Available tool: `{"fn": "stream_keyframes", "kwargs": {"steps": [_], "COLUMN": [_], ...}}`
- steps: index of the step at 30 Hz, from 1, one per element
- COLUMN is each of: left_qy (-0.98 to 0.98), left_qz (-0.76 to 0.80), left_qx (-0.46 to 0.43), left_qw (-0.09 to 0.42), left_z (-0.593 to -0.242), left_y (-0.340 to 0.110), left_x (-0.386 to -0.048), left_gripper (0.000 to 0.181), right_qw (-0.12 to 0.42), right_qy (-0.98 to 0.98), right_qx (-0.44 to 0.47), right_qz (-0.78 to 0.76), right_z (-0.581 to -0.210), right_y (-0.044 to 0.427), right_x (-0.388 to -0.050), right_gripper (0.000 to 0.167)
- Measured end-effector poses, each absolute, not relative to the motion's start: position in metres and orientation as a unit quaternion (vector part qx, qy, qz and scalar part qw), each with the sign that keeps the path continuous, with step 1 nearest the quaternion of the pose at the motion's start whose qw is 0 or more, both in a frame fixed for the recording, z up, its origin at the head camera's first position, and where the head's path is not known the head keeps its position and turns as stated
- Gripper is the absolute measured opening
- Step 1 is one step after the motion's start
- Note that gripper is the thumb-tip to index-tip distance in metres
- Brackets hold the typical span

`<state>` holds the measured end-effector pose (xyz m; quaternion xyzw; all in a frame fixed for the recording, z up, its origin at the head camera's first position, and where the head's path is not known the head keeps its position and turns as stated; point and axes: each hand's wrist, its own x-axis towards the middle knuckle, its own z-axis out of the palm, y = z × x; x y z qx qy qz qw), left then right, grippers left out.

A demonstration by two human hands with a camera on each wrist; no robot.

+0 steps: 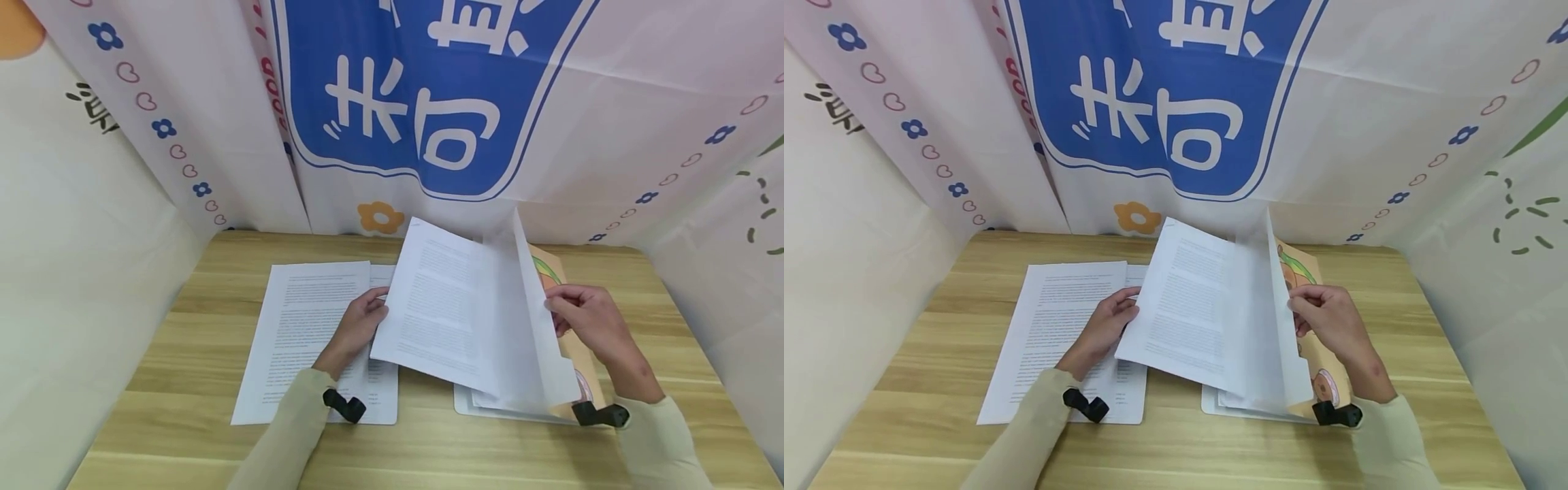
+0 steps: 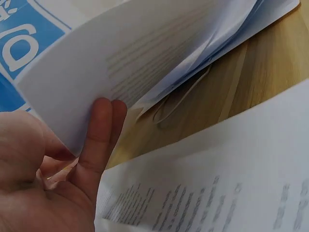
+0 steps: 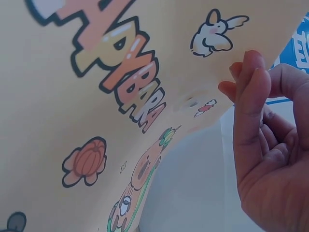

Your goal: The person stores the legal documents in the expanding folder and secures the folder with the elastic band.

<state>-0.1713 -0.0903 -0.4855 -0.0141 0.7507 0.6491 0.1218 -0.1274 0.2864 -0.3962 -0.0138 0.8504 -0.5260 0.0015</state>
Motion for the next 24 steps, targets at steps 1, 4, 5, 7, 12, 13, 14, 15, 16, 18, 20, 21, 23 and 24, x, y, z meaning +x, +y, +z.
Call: {"fn": "stream_keyframes", "kwargs": {"steps": [1,4,5,7,12,13,14,15,16,18,20,21,23,24], "left_qy": [0.746,0.733,0.73,0.727,0.723,0.719,0.717,0.715,0.713,0.706,0.7,0.697,0.692,0.69], "left_qz": [0.655,0.669,0.671,0.672,0.671,0.673,0.674,0.676,0.676,0.681,0.686,0.688,0.693,0.694], "left_qx": [-0.013,-0.009,-0.009,-0.007,0.002,0.008,0.011,0.015,0.018,0.021,0.024,0.027,0.034,0.038], "left_qw": [0.121,0.125,0.13,0.139,0.165,0.171,0.176,0.181,0.186,0.193,0.199,0.2,0.2,0.2], "left_z": [-0.486,-0.489,-0.49,-0.491,-0.492,-0.492,-0.492,-0.492,-0.492,-0.491,-0.491,-0.491,-0.492,-0.492], "left_y": [-0.089,-0.084,-0.083,-0.08,-0.075,-0.074,-0.073,-0.072,-0.071,-0.068,-0.064,-0.062,-0.059,-0.057], "left_x": [-0.171,-0.17,-0.169,-0.167,-0.16,-0.159,-0.158,-0.157,-0.156,-0.155,-0.153,-0.153,-0.151,-0.151], "left_gripper": [0.041,0.041,0.041,0.043,0.048,0.05,0.052,0.054,0.057,0.061,0.064,0.065,0.068,0.07], "right_qw": [0.001,0.001,0.0,-0.002,0.0,0.0,0.0,0.0,0.0,-0.001,-0.001,0.0,0.0,0.0], "right_qy": [0.85,0.849,0.85,0.85,0.85,0.85,0.85,0.85,0.85,0.851,0.851,0.851,0.851,0.851], "right_qx": [-0.015,-0.016,-0.017,-0.017,-0.017,-0.017,-0.017,-0.017,-0.017,-0.017,-0.017,-0.017,-0.018,-0.018], "right_qz": [-0.527,-0.527,-0.527,-0.526,-0.526,-0.526,-0.526,-0.526,-0.526,-0.525,-0.524,-0.524,-0.525,-0.525], "right_z": [-0.396,-0.396,-0.396,-0.397,-0.398,-0.398,-0.398,-0.398,-0.398,-0.398,-0.398,-0.398,-0.398,-0.397], "right_y": [0.286,0.286,0.285,0.285,0.286,0.286,0.286,0.286,0.285,0.285,0.285,0.285,0.284,0.284], "right_x": [-0.128,-0.128,-0.128,-0.127,-0.126,-0.126,-0.126,-0.126,-0.126,-0.127,-0.127,-0.127,-0.128,-0.128], "right_gripper": [0.027,0.026,0.026,0.026,0.027,0.027,0.027,0.027,0.027,0.027,0.026,0.026,0.026,0.026]}}
